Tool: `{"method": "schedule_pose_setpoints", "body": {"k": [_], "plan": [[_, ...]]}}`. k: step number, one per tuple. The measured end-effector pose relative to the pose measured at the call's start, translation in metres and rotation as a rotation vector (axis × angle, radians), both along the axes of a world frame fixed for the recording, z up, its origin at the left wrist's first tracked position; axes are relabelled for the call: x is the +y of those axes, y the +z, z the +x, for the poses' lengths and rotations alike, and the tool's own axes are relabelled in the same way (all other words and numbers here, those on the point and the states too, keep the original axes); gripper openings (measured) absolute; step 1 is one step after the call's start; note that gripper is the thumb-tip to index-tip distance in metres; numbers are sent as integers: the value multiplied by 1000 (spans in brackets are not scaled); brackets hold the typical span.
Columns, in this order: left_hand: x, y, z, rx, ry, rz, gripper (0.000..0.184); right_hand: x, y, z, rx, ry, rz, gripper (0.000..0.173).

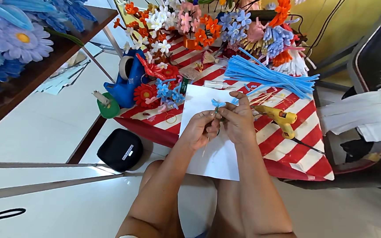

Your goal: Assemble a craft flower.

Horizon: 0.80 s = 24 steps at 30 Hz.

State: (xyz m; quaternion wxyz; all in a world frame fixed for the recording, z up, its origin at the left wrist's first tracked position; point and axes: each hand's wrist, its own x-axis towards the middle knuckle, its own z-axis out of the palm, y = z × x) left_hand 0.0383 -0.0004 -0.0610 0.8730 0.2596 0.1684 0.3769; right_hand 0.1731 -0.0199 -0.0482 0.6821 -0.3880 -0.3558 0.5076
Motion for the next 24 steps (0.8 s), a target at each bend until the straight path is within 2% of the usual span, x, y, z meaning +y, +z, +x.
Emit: {"method": "schedule_pose_setpoints", "body": {"k": [3, 7, 10, 12, 19, 24], "plan": [[-6, 0, 9, 203, 250, 196, 22, 1, 1, -2, -47, -92, 29, 55], [-8, -13, 15, 457, 560, 598, 6, 1, 0, -7, -135, -169, 88, 58], [-8, -20, 17, 552, 711, 766, 9, 1, 0, -11, -129, -180, 77, 58], [-8, -21, 17, 548, 739, 787, 13, 1, 0, -12, -115, -161, 41, 57], [-12, -16, 18, 431, 639, 662, 17, 0, 3, -4, -68, -76, -69, 67], [-11, -15, 17, 379, 610, 674, 20, 0, 3, -2, 71, 28, -84, 61]]}}
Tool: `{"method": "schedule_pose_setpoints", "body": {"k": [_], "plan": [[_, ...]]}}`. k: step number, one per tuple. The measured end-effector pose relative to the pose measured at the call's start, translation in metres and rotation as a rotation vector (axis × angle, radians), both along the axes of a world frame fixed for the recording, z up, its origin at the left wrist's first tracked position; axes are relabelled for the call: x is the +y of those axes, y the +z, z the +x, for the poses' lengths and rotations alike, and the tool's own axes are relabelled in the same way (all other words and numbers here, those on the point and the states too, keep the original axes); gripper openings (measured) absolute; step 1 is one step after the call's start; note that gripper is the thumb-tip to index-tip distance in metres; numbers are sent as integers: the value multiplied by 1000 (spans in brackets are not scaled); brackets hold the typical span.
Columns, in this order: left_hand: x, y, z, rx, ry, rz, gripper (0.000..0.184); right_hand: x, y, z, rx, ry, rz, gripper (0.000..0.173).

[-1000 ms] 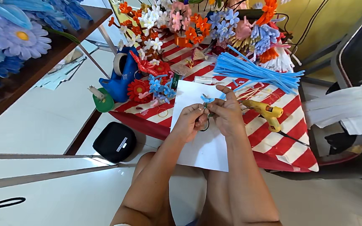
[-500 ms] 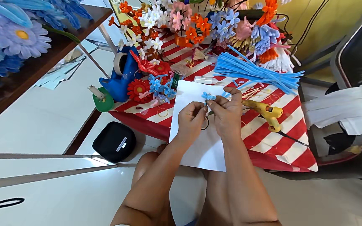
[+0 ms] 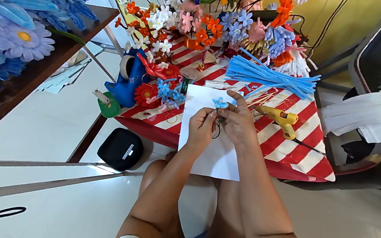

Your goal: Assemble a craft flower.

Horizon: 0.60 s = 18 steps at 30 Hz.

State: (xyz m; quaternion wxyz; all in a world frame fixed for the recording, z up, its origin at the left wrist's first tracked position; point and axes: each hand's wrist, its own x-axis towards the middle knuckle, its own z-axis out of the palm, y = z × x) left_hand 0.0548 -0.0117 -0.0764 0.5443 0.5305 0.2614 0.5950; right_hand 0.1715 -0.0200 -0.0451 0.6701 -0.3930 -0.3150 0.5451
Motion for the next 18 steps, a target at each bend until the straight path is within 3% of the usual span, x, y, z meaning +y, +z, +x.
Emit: {"method": "schedule_pose_setpoints", "body": {"k": [7, 13, 18], "plan": [[6, -1, -4, 42, 10, 33, 19, 0, -3, 8, 129, 117, 43, 46], [9, -2, -7, 186, 117, 132, 17, -1, -1, 4, 80, 85, 22, 48], [8, 3, -6, -25, -110, -79, 22, -2, 2, 0, 37, 54, 2, 59]]}}
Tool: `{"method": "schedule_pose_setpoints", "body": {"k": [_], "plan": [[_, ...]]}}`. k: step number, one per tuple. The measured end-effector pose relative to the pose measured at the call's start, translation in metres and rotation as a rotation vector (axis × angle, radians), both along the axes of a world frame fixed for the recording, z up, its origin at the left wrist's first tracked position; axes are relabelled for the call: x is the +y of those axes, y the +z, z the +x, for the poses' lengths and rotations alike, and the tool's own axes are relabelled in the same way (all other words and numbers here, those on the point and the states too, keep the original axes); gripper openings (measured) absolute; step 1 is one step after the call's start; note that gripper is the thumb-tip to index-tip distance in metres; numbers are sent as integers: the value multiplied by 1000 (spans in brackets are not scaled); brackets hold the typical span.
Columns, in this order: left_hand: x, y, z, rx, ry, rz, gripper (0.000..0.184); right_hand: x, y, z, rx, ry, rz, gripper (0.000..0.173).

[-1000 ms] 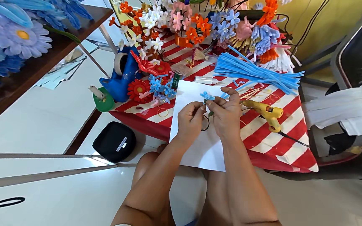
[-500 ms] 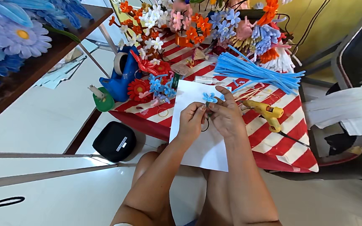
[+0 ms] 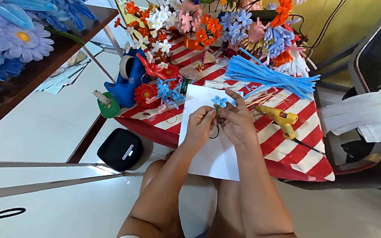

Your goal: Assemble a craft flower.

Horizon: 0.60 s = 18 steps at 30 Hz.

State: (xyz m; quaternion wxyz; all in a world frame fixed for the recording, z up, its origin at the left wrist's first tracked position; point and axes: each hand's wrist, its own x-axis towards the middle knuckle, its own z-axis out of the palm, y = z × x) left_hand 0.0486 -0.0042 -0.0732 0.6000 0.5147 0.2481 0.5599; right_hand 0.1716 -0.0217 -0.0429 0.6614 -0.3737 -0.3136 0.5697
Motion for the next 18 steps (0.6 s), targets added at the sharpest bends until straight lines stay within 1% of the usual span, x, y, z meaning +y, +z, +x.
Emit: {"method": "schedule_pose_setpoints", "body": {"k": [3, 6, 8, 10, 11, 13, 18], "plan": [[0, 4, -1, -68, -114, -140, 25, 0, 0, 4, -52, 21, 22, 68], [0, 8, -1, -52, -135, -214, 22, 0, -1, 4, -54, -35, 57, 68], [0, 8, -2, 27, -133, -181, 9, 0, -1, 2, -36, -109, 68, 65], [-1, 6, 0, 140, -54, -71, 3, 1, 0, 1, -54, -162, 85, 64], [-2, 3, 2, 150, 1, -25, 7, 1, -1, 1, -61, -171, 94, 64], [-5, 0, 7, 96, 65, 15, 15, 1, -1, 1, -63, -160, 96, 62], [-6, 0, 8, 28, 72, 58, 19, 1, -2, 2, -43, -104, 75, 62]]}}
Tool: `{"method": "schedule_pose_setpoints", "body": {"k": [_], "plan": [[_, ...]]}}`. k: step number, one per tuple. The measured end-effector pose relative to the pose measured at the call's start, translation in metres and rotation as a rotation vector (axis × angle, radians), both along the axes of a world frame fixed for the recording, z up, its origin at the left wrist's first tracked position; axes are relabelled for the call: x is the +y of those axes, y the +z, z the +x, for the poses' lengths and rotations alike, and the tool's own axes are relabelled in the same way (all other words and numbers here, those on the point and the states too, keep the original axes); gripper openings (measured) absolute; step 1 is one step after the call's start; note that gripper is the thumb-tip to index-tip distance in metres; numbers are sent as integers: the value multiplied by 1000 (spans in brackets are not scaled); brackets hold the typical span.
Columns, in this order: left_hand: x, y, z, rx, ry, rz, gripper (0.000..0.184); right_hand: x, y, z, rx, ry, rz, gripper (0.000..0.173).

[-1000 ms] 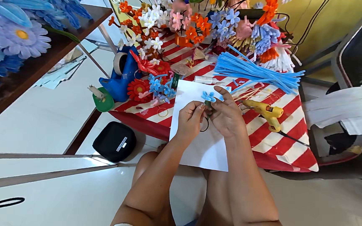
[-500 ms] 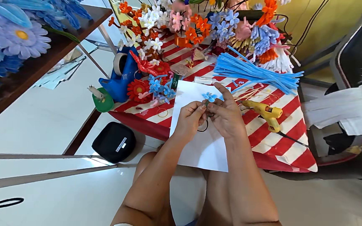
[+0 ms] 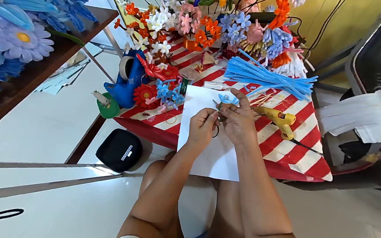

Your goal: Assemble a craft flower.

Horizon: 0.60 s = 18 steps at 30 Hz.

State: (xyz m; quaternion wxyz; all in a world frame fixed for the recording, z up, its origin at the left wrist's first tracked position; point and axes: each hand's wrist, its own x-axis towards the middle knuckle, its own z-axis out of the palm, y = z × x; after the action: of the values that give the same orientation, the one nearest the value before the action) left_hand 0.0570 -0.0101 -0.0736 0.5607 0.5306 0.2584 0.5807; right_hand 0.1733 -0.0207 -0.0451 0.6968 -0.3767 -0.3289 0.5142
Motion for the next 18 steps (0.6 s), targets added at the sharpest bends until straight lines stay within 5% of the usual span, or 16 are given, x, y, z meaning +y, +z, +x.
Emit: {"method": "schedule_pose_setpoints", "body": {"k": [7, 11, 18], "plan": [[3, 0, -6, -68, -146, -26, 24, 0, -2, 3, -21, 55, 88, 70], [2, 3, -5, 2, -93, -99, 6, -1, 1, -1, -46, -65, 88, 67], [-2, -3, -1, -63, 21, 25, 16, -1, 0, 1, -18, 29, 41, 66]]}}
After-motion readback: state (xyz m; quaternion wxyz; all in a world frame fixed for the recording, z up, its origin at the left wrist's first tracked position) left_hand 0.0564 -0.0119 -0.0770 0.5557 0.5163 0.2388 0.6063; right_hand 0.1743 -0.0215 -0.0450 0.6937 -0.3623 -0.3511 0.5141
